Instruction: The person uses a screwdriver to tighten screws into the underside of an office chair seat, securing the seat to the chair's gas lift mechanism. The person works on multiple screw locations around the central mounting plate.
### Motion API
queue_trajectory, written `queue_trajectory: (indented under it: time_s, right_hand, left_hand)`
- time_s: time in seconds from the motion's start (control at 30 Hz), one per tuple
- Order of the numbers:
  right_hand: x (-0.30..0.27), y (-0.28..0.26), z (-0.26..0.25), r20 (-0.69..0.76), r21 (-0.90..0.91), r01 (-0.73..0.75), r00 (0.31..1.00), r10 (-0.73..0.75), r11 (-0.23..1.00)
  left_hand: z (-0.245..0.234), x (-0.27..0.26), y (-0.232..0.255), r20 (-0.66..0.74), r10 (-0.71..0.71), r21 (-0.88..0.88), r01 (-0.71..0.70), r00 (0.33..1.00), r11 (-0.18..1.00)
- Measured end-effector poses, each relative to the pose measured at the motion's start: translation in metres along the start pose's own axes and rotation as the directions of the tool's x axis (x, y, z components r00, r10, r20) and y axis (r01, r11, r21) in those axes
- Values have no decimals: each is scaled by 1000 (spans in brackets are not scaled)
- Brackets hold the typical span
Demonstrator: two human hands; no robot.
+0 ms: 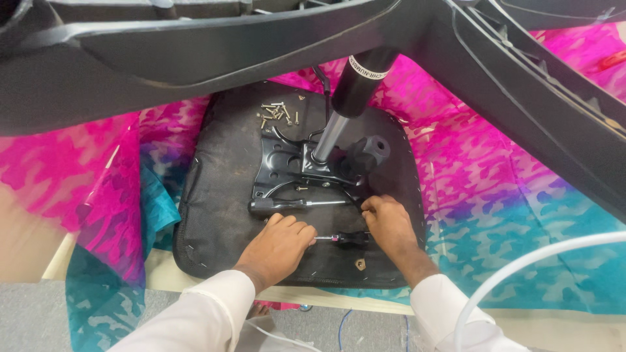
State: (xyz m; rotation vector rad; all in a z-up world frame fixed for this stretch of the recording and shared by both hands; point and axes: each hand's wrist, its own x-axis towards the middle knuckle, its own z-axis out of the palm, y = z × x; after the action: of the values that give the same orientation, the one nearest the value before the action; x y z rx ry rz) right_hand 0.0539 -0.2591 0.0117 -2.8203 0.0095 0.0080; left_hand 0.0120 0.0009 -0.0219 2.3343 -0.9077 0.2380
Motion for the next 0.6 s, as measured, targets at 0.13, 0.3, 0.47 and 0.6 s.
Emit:
queue_trajectory:
  time_s: [0.13,0.3,0.47,0.6]
  right_hand:
    - [-1,8,-2,-48,65,-21,999,24,998]
    - [-10,-3,-6,-3,157,-65,998,66,986]
    - [-20,-33,-13,124,318,-187,980,155,929]
    - [-12,-59,-14,196,356,-66,981,-5,932]
  left_hand:
    - [1,0,0,20,-9,11,8,1000,1000]
    - [0,-1,1,-2,16,3,-16,1000,1000]
    - [0,-4,1,-36,117,37,-115,993,993]
    - [-1,-9,3,34,152,52,-154,988,987]
